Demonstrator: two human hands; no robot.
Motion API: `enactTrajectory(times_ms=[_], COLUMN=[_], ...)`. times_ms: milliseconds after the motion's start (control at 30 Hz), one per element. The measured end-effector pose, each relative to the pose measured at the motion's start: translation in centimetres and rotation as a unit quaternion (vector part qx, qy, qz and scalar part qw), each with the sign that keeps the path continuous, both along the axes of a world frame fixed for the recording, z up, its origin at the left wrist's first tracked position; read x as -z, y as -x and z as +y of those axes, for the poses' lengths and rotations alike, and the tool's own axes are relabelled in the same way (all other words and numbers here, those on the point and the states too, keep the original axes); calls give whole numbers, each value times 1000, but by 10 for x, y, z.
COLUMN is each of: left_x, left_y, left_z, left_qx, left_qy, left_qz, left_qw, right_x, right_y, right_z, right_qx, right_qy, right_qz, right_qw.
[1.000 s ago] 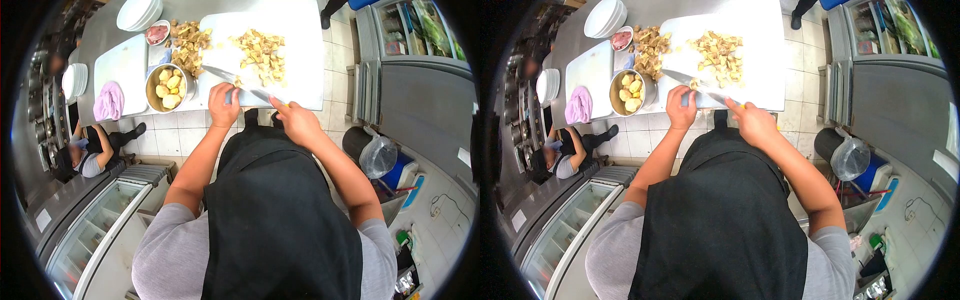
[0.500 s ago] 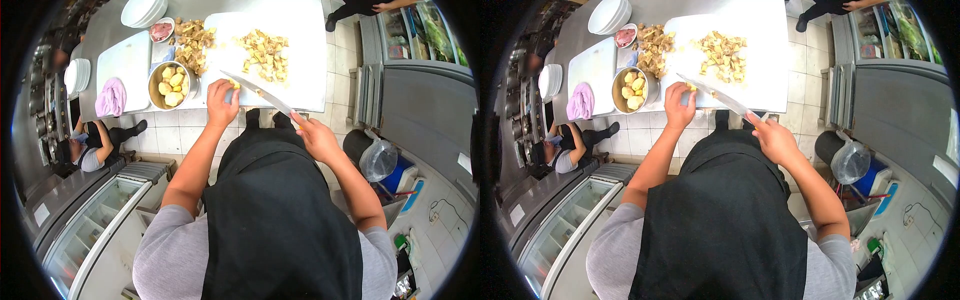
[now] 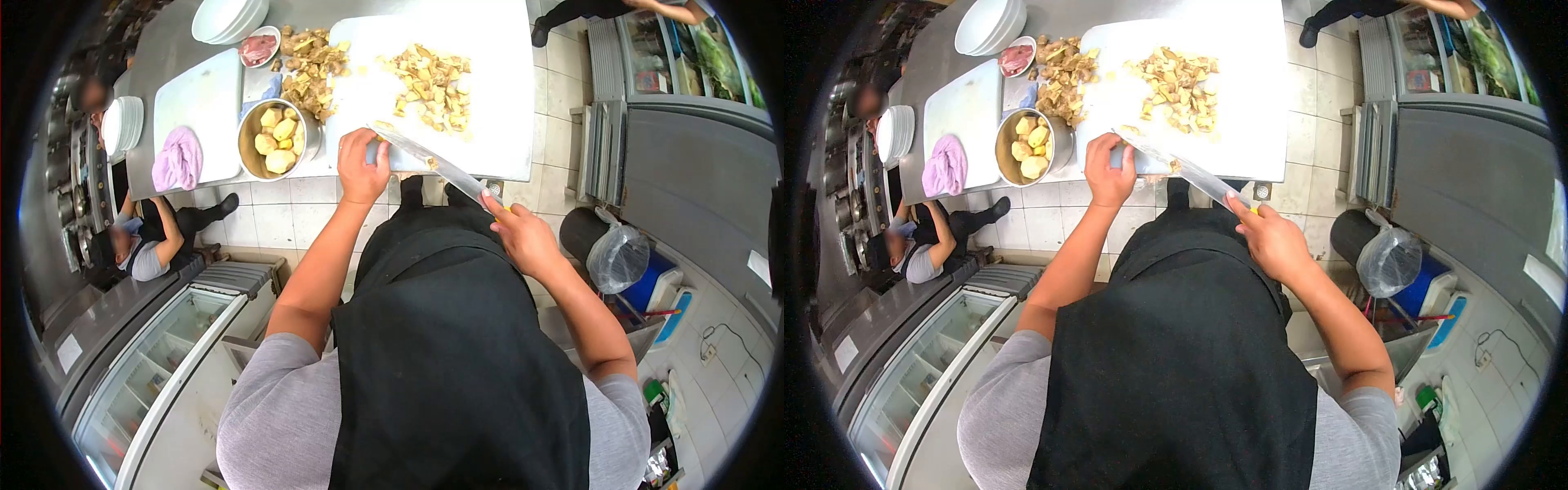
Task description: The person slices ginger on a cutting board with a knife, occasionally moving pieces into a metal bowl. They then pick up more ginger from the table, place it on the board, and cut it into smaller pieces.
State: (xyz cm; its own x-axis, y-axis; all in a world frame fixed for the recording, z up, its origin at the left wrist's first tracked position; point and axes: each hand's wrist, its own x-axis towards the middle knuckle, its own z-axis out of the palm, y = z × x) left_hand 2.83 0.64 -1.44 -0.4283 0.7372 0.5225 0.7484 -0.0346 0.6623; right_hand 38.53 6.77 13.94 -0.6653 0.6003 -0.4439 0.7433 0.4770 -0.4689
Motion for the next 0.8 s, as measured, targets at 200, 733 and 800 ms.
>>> enactTrajectory(times_ms=[200,733,800], left_x=[2,-2,-2], left_y=[2,5,6], left_z=[2,-4,-5], left_qx=[-3,28,35], left_qy=[13,5,5], left_qz=[3,-10,3], left_qw=[1000,1000,999], right_x=[22,-31,-31], right_y=[24,36,32], right_z=[6,32,32], right_qx=[4,-13,-15], right_qy=[2,16,14], right_qz=[-2,-43,-46], right_qw=[1000,999,999])
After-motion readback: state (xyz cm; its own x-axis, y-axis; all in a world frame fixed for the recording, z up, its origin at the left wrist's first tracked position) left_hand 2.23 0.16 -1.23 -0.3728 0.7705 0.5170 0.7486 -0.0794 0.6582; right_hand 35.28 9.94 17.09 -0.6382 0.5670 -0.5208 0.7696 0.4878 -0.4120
